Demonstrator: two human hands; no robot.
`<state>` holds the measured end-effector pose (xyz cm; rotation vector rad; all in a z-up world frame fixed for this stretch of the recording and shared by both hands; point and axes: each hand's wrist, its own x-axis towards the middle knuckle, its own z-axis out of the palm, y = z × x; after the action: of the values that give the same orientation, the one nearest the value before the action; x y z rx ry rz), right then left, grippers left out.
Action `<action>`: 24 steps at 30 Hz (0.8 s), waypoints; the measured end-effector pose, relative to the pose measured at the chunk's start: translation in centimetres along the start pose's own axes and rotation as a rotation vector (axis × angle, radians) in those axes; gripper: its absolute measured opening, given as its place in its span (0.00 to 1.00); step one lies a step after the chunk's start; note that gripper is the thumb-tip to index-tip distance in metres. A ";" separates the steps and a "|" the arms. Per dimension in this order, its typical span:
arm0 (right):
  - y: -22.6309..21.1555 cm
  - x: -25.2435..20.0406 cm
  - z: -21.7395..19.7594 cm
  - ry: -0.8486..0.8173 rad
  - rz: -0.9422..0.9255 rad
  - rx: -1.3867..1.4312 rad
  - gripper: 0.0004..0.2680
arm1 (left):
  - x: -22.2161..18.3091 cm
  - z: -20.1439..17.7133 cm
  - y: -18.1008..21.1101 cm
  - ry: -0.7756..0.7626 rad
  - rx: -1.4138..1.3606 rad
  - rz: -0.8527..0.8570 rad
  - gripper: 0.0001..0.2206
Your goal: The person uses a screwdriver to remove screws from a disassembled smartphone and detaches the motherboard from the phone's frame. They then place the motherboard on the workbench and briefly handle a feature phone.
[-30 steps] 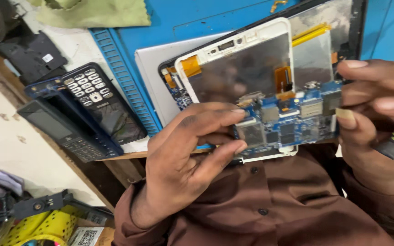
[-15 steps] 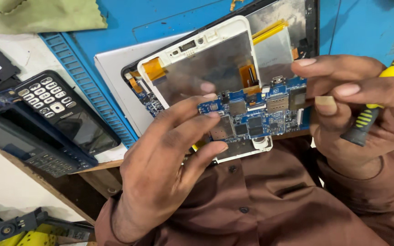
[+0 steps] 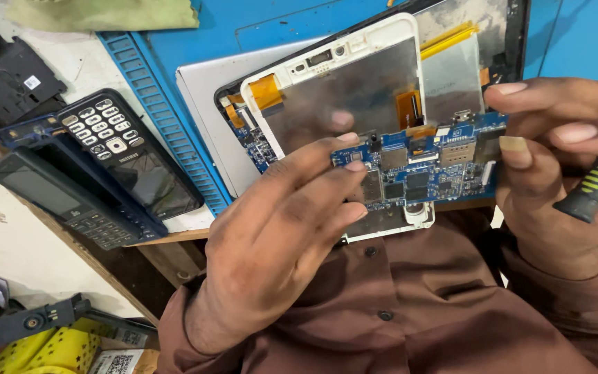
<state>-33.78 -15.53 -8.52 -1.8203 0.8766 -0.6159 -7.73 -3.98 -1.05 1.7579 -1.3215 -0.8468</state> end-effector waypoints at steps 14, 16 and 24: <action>-0.6 1.0 0.3 -0.001 -0.018 0.116 0.08 | -0.3 0.3 -0.2 0.089 -0.044 -0.008 0.18; 0.2 1.1 0.4 0.025 -0.090 0.181 0.08 | -0.2 0.3 -0.1 0.090 -0.052 -0.010 0.17; 0.2 1.6 0.4 0.012 -0.187 0.177 0.09 | -0.2 0.2 0.3 0.086 -0.115 -0.084 0.08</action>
<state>-32.61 -16.62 -8.81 -1.7501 0.6420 -0.7975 -8.11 -3.86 -0.87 1.7499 -1.1282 -0.8667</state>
